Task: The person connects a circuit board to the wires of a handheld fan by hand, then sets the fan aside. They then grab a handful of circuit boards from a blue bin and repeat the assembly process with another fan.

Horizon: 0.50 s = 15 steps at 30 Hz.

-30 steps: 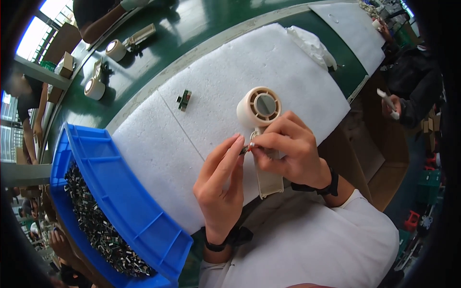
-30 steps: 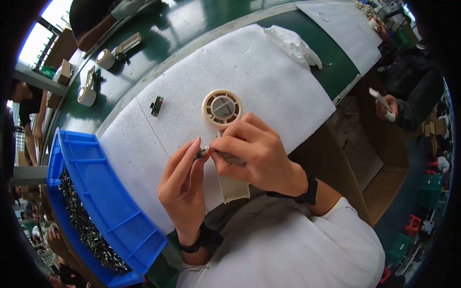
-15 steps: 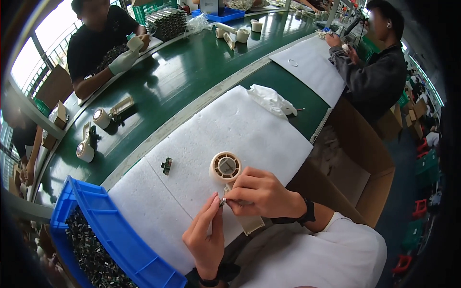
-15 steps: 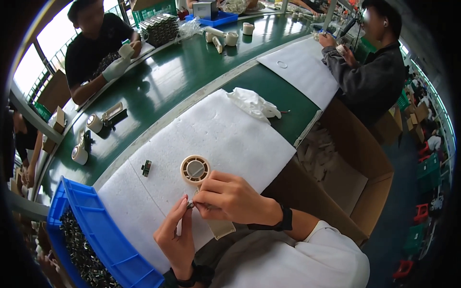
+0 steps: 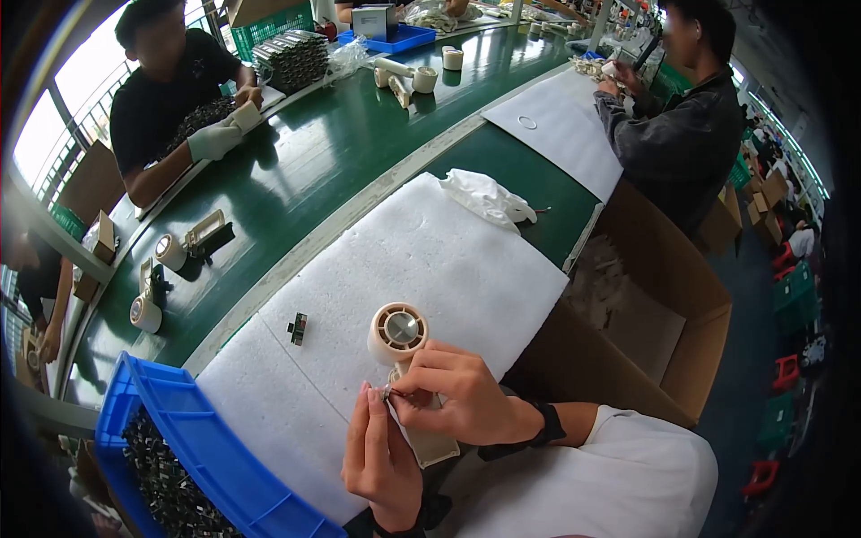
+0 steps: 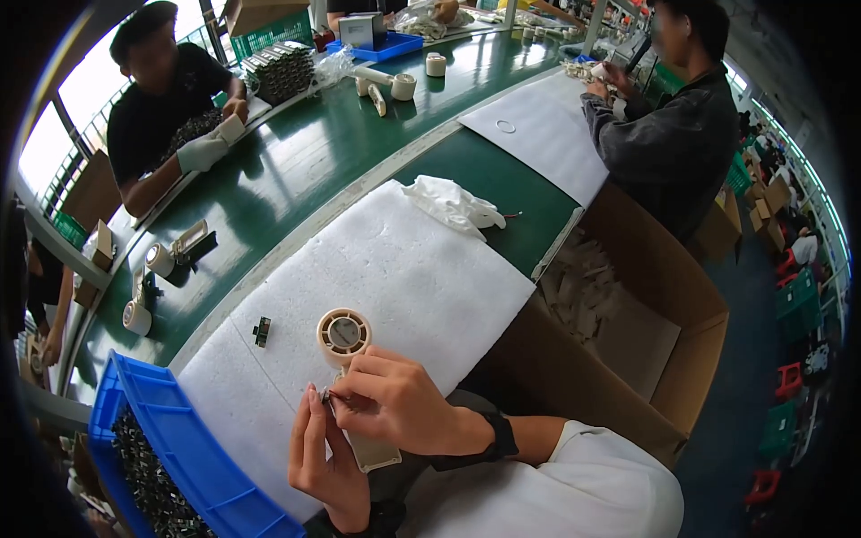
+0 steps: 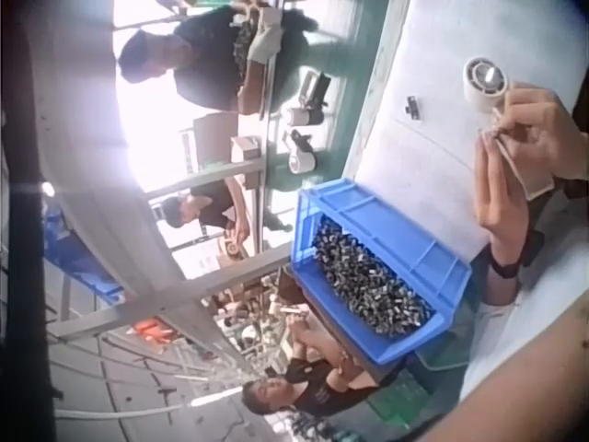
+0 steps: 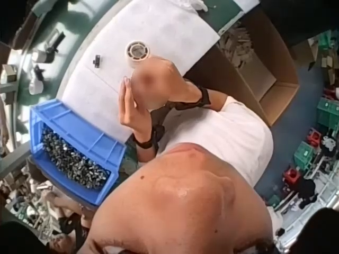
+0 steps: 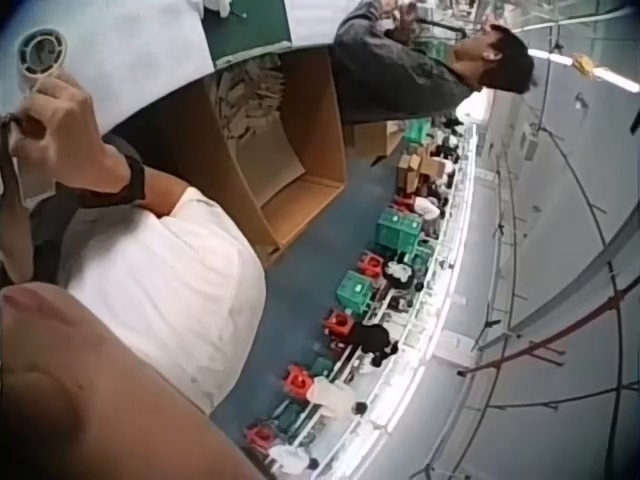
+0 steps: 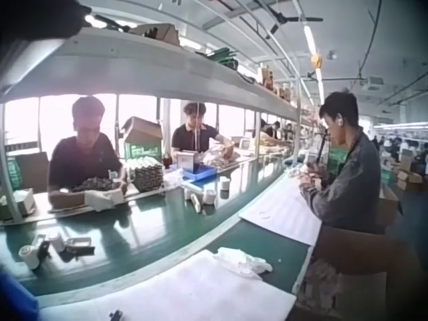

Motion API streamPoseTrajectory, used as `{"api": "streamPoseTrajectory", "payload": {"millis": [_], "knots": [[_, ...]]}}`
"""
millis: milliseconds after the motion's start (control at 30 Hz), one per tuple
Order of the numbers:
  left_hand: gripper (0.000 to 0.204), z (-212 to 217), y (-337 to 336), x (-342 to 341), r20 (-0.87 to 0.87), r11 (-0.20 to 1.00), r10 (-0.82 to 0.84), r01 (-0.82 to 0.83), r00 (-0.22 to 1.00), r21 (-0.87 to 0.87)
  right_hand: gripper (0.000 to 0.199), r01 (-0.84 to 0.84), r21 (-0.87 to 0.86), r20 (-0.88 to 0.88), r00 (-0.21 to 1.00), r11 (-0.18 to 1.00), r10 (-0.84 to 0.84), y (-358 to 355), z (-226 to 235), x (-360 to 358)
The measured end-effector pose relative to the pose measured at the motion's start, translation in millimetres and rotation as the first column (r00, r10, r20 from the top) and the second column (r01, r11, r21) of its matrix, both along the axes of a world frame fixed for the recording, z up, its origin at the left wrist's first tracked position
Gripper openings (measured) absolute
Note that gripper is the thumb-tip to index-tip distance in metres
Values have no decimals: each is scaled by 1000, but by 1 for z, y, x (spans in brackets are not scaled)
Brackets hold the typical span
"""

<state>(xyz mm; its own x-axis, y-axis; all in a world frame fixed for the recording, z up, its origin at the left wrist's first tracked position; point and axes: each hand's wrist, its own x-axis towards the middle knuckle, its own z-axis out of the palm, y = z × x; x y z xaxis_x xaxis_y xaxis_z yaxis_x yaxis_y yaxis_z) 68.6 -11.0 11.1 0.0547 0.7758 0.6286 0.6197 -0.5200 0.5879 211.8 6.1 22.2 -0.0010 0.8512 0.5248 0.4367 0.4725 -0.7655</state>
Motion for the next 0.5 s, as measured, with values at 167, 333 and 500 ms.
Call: {"api": "streamPoseTrajectory", "payload": {"millis": [167,333,500], "knots": [[29,-2,-1,-2,-54,1000,6,-6,999,5,7,-47,-133,-125,992,990,30,-3,1,-4],[30,-6,3,-6,-32,1000,4,-5,999,-15,8,-63,-149,-168,985,987,38,0,-9,-5],[30,-26,6,-27,328,947,-37,138,944,-291,11,-73,-105,-59,996,992,67,7,-11,-9]]}}
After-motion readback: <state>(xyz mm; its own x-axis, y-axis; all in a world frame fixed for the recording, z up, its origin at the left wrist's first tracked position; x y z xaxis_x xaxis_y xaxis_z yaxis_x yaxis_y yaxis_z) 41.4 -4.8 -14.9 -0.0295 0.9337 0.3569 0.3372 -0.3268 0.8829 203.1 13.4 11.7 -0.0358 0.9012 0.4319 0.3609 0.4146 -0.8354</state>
